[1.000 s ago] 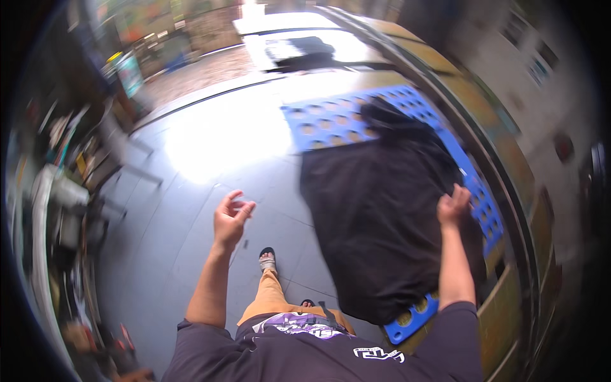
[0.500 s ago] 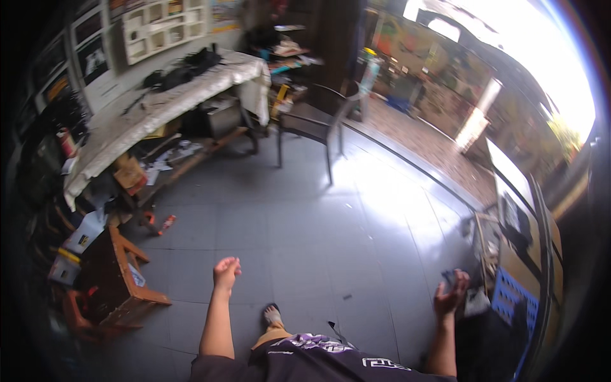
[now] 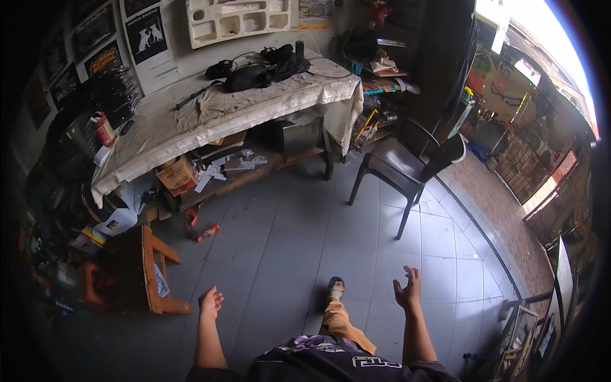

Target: The person uses scissors to cut the sleeves off a black t-shirt laid on a blue perforated board. They trim the edges, flip the shirt, and continue cutting to remove the sleeves completely, then smooth and fold the modified shirt.

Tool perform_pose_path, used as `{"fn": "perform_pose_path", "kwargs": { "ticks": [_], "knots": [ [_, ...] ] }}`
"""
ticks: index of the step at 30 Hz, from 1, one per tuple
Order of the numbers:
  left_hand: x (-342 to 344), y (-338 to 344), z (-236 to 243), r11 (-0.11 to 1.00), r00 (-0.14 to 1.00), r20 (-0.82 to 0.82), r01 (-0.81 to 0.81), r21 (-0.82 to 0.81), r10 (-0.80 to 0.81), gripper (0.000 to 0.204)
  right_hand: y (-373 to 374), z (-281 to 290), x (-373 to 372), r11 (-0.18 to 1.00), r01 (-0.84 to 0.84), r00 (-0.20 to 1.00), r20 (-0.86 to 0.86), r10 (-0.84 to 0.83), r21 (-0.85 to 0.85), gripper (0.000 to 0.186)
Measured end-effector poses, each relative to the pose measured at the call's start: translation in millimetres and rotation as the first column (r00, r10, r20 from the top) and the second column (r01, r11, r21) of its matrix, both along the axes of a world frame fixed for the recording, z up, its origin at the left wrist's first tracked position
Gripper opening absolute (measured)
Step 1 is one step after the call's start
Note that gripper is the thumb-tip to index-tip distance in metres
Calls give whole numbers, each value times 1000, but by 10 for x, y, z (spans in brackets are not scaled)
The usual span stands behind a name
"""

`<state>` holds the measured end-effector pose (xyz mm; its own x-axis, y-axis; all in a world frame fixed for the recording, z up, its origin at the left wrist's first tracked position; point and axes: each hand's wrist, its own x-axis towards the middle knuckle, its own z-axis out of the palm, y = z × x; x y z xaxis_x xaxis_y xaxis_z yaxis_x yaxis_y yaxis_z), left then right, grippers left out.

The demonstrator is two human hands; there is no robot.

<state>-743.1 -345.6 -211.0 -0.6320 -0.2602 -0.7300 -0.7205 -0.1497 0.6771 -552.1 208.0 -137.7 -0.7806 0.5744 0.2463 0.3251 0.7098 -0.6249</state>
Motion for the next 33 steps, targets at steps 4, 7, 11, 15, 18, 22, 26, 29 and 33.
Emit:
{"fn": "perform_pose_path", "kwargs": {
  "ticks": [4,7,11,15,18,22,26,29,33],
  "knots": [
    [-784,642,-210,988,990,-10,-138,72,139,34,765,-261,-996,998,10,1000,30,-8,-68,50],
    [-1358,1319,-18,997,996,-40,-74,33,75,32,1240,-137,-1876,992,-73,995,68,80,-103,46],
    [-2335,2204,583,996,980,-188,52,-65,-64,28,1684,160,-3205,977,-135,990,8,138,-164,41],
    [-3491,2732,947,980,881,-430,175,-91,-197,24,2121,360,-4827,952,-306,947,-88,307,25,36],
    [-4485,3099,1448,940,737,-593,321,-116,-324,25,2290,813,-6240,916,-381,897,-192,399,125,31],
    [-5988,3575,2157,845,420,-777,470,-256,-469,29,2353,1409,-8291,865,-455,820,-278,500,213,28],
    [-7456,4345,2526,750,205,-800,534,-391,-563,28,2482,1506,-10281,865,-421,894,-38,447,272,25],
    [-8208,4949,2758,616,93,-716,593,-518,-691,30,2356,1361,-11239,851,-316,946,207,250,420,30],
    [-8815,5453,2829,428,-119,-600,593,-682,-791,33,2237,1290,-11730,828,-338,930,291,223,448,23]
  ]
}}
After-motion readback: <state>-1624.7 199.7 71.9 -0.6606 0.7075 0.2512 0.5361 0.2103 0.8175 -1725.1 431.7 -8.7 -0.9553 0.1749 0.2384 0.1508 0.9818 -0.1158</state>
